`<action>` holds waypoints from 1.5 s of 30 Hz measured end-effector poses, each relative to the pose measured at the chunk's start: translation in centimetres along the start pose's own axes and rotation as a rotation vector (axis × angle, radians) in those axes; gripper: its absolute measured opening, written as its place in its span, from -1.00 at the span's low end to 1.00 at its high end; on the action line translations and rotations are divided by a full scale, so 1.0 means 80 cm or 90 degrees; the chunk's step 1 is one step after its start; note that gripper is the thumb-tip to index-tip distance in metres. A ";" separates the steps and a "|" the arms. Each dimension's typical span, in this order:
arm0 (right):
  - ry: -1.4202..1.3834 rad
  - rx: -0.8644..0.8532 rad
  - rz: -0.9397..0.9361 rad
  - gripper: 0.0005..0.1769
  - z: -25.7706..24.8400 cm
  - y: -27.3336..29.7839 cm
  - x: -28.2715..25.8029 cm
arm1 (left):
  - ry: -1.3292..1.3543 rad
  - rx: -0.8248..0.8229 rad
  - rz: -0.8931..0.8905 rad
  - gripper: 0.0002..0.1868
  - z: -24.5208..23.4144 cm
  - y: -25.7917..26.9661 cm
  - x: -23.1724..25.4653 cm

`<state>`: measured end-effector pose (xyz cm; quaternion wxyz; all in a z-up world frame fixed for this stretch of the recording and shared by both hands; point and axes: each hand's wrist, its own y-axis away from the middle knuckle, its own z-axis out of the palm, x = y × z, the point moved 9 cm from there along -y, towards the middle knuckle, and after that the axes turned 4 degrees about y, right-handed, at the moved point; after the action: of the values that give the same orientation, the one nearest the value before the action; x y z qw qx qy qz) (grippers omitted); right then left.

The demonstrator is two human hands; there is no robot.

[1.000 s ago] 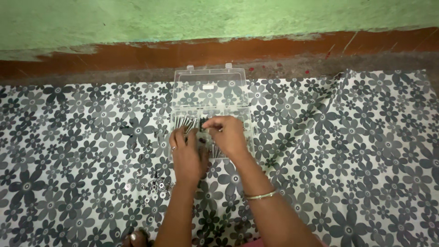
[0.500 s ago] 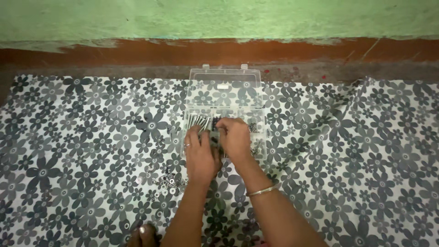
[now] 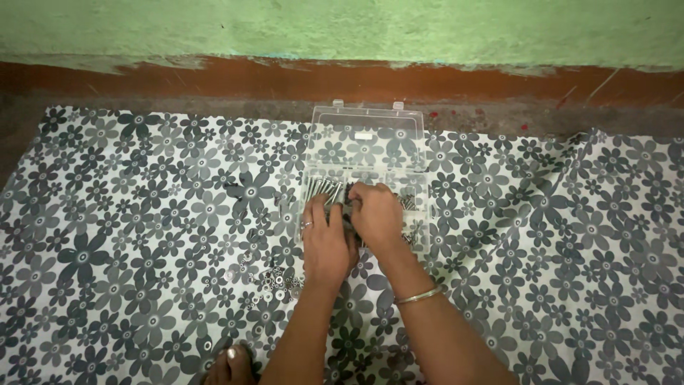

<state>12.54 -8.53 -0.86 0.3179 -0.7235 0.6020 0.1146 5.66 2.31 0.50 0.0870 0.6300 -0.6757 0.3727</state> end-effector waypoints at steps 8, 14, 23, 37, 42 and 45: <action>0.037 -0.031 0.027 -0.86 0.003 -0.005 0.005 | 0.002 0.002 0.006 -0.62 -0.002 -0.001 0.003; 0.036 -0.042 0.058 -0.86 0.003 -0.008 0.004 | -0.006 -0.013 -0.004 -0.57 0.000 -0.003 0.002; 0.058 -0.059 0.073 -0.83 0.008 -0.012 0.006 | 0.001 0.004 0.013 -0.59 -0.003 -0.003 0.003; -0.055 -0.077 0.119 -0.86 0.016 -0.015 0.032 | 0.005 -0.007 -0.003 -0.59 0.000 -0.002 -0.001; -0.163 -0.078 0.107 -0.87 0.025 -0.023 0.058 | -0.002 -0.023 -0.013 -0.55 -0.001 -0.003 -0.001; -0.222 -0.050 0.063 -0.89 0.022 -0.024 0.058 | 0.009 -0.027 -0.019 -0.54 -0.003 -0.004 0.000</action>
<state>15.88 -11.01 -4.13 0.3830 -0.6741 0.5674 0.2773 5.85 2.45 0.78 0.1108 0.6355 -0.6733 0.3614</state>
